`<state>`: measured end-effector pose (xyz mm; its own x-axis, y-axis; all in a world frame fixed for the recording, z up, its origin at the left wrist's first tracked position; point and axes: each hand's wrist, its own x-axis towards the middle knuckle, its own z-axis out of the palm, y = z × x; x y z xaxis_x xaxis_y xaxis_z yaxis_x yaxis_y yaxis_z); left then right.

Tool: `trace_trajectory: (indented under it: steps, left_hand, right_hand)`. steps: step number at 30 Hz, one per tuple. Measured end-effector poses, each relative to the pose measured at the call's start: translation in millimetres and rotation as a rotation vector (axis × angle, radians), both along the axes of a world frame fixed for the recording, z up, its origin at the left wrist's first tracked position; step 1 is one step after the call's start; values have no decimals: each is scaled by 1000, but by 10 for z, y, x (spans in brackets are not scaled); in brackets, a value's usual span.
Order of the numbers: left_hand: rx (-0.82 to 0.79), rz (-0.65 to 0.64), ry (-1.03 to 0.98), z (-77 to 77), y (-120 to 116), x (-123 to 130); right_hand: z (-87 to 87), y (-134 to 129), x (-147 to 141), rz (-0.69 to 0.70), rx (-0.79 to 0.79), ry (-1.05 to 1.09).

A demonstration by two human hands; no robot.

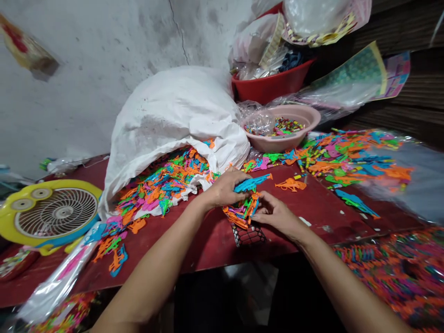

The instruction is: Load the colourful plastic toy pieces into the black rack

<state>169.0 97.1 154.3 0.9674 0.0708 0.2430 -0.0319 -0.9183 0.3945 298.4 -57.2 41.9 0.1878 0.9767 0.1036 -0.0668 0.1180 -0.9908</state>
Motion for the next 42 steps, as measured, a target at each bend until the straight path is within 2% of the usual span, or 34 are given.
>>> trace_trajectory:
  steps: [7,21,28,34,39,42]
  left_hand:
    - [-26,-60,-3,11,17,-53]
    - [22,-51,-9,10,8,-102]
    - [11,-36,10,-5,36,-98]
    - [-53,-61,50,122,-17,-201]
    - [-61,-52,-38,28,-14,-277]
    - [-76,-91,-43,-29,15,-269]
  right_hand:
    - [27,39,-130,-136,-3,-113]
    - [49,8,-194,-231,29,-236]
    - [-27,20,-281,-297,-1,-209]
    - [-27,-59,-261,-261,9,-169]
    - [10,-111,-151,-79,-15,-89]
    - [12,-62,-152,-113,-12,-119]
